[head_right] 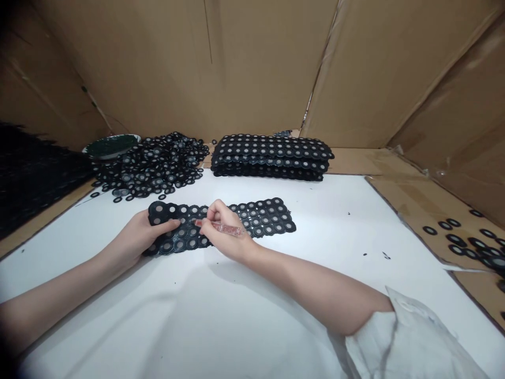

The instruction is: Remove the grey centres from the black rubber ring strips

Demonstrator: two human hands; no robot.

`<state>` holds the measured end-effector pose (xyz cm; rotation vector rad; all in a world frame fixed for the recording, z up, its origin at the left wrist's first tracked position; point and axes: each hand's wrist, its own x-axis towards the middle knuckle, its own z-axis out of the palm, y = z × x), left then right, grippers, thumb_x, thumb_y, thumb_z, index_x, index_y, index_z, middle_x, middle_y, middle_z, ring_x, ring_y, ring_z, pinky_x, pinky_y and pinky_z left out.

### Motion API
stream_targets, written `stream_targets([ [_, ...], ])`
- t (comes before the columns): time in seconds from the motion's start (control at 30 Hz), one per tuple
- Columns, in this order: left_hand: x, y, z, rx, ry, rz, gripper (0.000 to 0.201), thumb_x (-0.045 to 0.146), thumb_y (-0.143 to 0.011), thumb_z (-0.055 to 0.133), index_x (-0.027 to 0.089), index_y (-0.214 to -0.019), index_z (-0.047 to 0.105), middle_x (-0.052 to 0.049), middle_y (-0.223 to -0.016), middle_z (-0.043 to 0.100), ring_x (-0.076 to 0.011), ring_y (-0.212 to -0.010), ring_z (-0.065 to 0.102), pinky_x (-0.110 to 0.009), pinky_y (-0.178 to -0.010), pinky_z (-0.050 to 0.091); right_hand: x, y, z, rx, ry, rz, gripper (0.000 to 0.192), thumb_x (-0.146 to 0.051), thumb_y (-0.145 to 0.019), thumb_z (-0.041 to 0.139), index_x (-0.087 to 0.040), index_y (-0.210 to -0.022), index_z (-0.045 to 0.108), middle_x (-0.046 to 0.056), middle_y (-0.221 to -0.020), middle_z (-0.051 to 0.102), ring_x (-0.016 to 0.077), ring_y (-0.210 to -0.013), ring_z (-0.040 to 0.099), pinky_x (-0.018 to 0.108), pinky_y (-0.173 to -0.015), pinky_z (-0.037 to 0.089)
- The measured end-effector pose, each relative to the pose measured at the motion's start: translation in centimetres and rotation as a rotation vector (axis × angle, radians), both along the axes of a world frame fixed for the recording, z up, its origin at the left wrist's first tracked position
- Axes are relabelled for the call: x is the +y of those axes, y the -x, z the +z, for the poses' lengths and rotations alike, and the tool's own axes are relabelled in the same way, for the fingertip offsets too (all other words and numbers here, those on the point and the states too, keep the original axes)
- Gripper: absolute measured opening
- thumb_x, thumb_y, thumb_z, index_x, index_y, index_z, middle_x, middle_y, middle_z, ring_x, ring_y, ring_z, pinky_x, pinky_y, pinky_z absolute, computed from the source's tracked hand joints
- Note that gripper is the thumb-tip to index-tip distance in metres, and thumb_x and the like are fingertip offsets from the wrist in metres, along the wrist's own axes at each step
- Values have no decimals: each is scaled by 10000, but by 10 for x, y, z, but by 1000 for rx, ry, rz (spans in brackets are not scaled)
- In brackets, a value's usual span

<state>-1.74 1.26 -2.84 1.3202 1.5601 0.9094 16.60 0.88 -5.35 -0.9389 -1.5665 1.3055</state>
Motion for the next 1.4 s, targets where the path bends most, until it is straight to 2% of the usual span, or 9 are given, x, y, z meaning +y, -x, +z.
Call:
stream_targets([
  [0.3,0,-2,0,-66,-41,33,433,221,-593,653,216,-996,495,-10,-854,603,-174,-723,583,-297,-635,451,2,7,0,-25,-36,17,69,-234,-793,406,-222,-762,346,-25,-651,493,159,-798,586,224,-555,379],
  [0.53,-17,-12,1,-37,-136,158,322,198,-602,610,193,-906,506,3,-799,567,-164,-718,556,-262,-591,439,-2,15,5,-234,-177,-53,64,-221,-771,394,-215,-739,339,-60,-585,423,84,-514,428,200,-484,300],
  [0.7,-24,-13,6,-125,-10,59,295,208,-617,583,199,-894,481,24,-722,538,-148,-628,537,-236,-506,406,-2,19,7,-295,-205,-60,41,-226,-775,380,-221,-755,345,-60,-576,425,90,-491,393,205,-467,271],
  [0.83,-18,-8,13,-60,-51,0,316,213,-601,606,203,-901,508,11,-804,581,-174,-733,562,-262,-599,428,-2,15,11,-162,-115,-5,52,-260,-802,380,-223,-781,350,-36,-648,505,111,-584,489,207,-515,335],
  [0.93,-12,-3,18,-36,-68,-45,370,213,-595,618,211,-954,528,-12,-902,605,-202,-814,571,-293,-668,440,3,0,19,-134,-191,-65,98,-292,-853,318,-229,-888,384,-31,-615,511,117,-580,501,210,-527,346],
  [1.03,-8,1,21,-99,-10,-94,406,218,-599,621,211,-994,533,-33,-936,614,-220,-829,583,-333,-695,457,18,-22,22,-409,-459,-297,169,-299,-863,323,-219,-899,468,-15,-629,514,116,-550,468,233,-561,333],
  [1.1,-6,3,21,-159,21,-118,426,207,-585,629,201,-1000,538,-48,-948,619,-232,-845,588,-360,-719,461,33,-36,19,-667,-567,-358,127,-285,-828,410,-202,-864,500,5,-653,547,142,-615,500,254,-610,337],
  [1.27,-2,6,25,-265,62,-154,516,147,-531,623,195,-1038,534,-57,-940,636,-248,-857,593,-379,-733,466,56,-56,4,-937,-450,-450,218,-215,-788,453,-184,-1002,484,50,-830,637,176,-723,575,259,-637,371],
  [1.4,0,12,27,-303,102,-247,508,114,-552,578,205,-1049,522,-56,-980,629,-241,-899,587,-359,-746,474,55,-57,5,-1080,-440,-480,193,-229,-799,430,-160,-963,504,82,-842,641,200,-770,582,269,-639,373],
])
